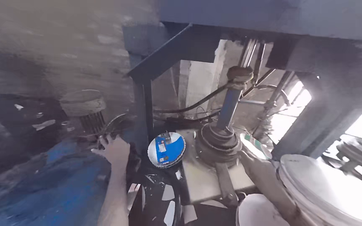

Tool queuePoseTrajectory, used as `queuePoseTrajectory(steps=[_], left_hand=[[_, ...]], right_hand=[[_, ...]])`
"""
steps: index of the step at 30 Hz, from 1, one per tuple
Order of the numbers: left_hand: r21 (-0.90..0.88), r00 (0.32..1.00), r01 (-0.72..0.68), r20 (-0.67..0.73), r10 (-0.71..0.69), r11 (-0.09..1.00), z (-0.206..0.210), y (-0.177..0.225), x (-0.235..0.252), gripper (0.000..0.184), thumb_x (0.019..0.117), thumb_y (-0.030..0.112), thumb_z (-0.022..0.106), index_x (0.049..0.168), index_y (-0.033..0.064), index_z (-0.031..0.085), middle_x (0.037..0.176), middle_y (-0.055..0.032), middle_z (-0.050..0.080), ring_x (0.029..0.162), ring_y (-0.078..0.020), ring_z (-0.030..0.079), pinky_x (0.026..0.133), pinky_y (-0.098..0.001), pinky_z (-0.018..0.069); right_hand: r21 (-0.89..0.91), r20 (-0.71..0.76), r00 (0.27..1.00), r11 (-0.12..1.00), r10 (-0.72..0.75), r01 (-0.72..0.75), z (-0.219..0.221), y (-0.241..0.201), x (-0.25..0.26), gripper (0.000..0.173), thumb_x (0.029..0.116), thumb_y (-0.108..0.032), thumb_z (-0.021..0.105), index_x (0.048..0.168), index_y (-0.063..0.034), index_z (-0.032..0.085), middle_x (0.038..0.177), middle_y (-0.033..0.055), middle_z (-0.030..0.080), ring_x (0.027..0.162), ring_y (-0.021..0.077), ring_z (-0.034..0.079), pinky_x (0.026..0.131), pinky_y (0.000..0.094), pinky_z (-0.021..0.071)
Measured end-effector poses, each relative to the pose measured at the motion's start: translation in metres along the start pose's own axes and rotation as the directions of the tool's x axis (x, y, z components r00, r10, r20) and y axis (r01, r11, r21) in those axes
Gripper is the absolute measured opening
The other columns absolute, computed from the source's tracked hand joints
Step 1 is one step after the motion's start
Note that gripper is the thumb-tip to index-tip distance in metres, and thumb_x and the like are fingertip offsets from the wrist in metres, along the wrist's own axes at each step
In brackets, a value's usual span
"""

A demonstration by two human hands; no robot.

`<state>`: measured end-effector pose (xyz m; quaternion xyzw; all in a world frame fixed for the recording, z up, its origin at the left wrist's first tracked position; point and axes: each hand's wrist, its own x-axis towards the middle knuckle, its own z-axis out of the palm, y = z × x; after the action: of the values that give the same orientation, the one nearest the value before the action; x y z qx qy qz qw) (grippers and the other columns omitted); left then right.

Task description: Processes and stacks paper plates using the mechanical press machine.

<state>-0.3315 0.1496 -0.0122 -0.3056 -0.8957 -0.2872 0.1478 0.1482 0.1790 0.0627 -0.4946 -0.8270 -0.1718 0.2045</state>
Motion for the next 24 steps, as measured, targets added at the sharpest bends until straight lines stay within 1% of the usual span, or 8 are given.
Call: queuePoseTrajectory(steps=[5,9,11,13,15,18,22,24], left_hand=[[-0.013,0.989,0.062,0.136,-0.06,0.998,-0.009,0.006,0.006,0.042,0.0958,0.018,0.062,0.136,0.0057,0.064,0.157,-0.0198,0.043,0.151,-0.0471,0.023,0.112,-0.0795,0.009],[-0.047,0.99,0.057,0.131,-0.05,0.997,-0.016,0.009,0.002,0.036,0.099,0.016,0.056,0.133,0.006,0.066,0.155,-0.0217,0.045,0.15,-0.0477,0.025,0.113,-0.0788,0.0091],[-0.083,0.995,0.052,0.094,-0.044,0.995,-0.019,0.009,0.002,0.036,0.0985,0.013,0.057,0.132,0.0054,0.066,0.153,-0.0217,0.048,0.149,-0.0481,0.027,0.112,-0.0791,0.0121],[-0.205,1.0,0.022,-0.011,-0.025,0.978,-0.027,0.001,-0.012,0.038,0.0998,0.014,0.054,0.136,0.0033,0.063,0.152,-0.025,0.047,0.147,-0.0504,0.03,0.112,-0.0769,0.0175],[-0.359,0.975,-0.058,-0.222,-0.025,0.932,-0.048,-0.012,-0.028,0.05,0.0999,0.023,0.052,0.144,-0.0007,0.053,0.152,-0.0332,0.041,0.143,-0.0569,0.032,0.112,-0.073,0.0233],[-0.39,0.916,-0.177,-0.401,0.006,0.904,-0.054,-0.02,-0.083,0.081,0.0953,0.047,0.045,0.151,-0.0112,0.035,0.153,-0.0405,0.033,0.141,-0.0619,0.029,0.115,-0.0693,0.0225],[-0.426,0.935,-0.266,-0.332,0.124,0.865,-0.063,0.005,-0.168,0.075,0.0982,0.042,0.043,0.146,-0.0155,0.039,0.151,-0.0396,0.037,0.14,-0.0608,0.033,0.116,-0.0672,0.023],[-0.469,0.929,-0.336,-0.308,0.205,0.817,-0.067,0.016,-0.202,0.066,0.0984,0.035,0.046,0.141,-0.0152,0.044,0.147,-0.0376,0.044,0.138,-0.0575,0.038,0.116,-0.0643,0.026]], right_hand=[[-0.113,0.378,0.925,0.994,0.037,0.006,0.011,-0.021,0.039,0.03,0.1038,-0.005,0.05,0.13,-0.0063,0.065,0.12,0.021,0.07,0.103,0.0444,0.069,0.08,0.06,0.0543],[0.032,0.082,0.985,0.988,-0.151,0.148,0.0,-0.012,0.031,0.025,0.0958,-0.015,0.063,0.114,-0.0029,0.074,0.123,0.0227,0.069,0.118,0.0463,0.063,0.094,0.0618,0.0505],[0.15,0.238,0.961,0.983,-0.144,0.11,-0.029,-0.025,0.028,0.04,0.1018,-0.03,0.055,0.13,-0.0034,0.067,0.138,0.0236,0.06,0.131,0.0459,0.053,0.11,0.0621,0.038],[0.2,0.283,0.925,0.959,-0.253,0.201,-0.04,-0.04,0.009,0.033,0.1051,-0.024,0.054,0.126,-0.0012,0.067,0.127,0.0233,0.066,0.12,0.0436,0.063,0.102,0.058,0.0468],[0.268,-0.006,0.925,0.89,-0.381,0.368,-0.046,-0.059,-0.002,0.021,0.1,-0.006,0.057,0.109,0.0018,0.074,0.106,0.0213,0.074,0.101,0.0393,0.072,0.092,0.0512,0.0569],[0.225,-0.408,0.774,0.769,-0.484,0.599,-0.01,-0.092,0.013,0.016,0.0937,-0.01,0.057,0.094,-0.0084,0.073,0.088,0.0084,0.071,0.084,0.0244,0.071,0.079,0.0344,0.0586],[0.369,-0.057,0.877,0.807,-0.476,0.462,0.001,-0.117,0.025,0.026,0.1036,-0.012,0.054,0.125,-0.0052,0.066,0.123,0.0154,0.069,0.12,0.0335,0.065,0.106,0.0539,0.0468],[0.331,-0.086,0.929,0.869,-0.359,0.367,-0.023,-0.092,-0.001,0.026,0.0994,-0.01,0.056,0.122,-0.0067,0.069,0.118,0.0144,0.071,0.112,0.0337,0.068,0.093,0.0543,0.0532]])
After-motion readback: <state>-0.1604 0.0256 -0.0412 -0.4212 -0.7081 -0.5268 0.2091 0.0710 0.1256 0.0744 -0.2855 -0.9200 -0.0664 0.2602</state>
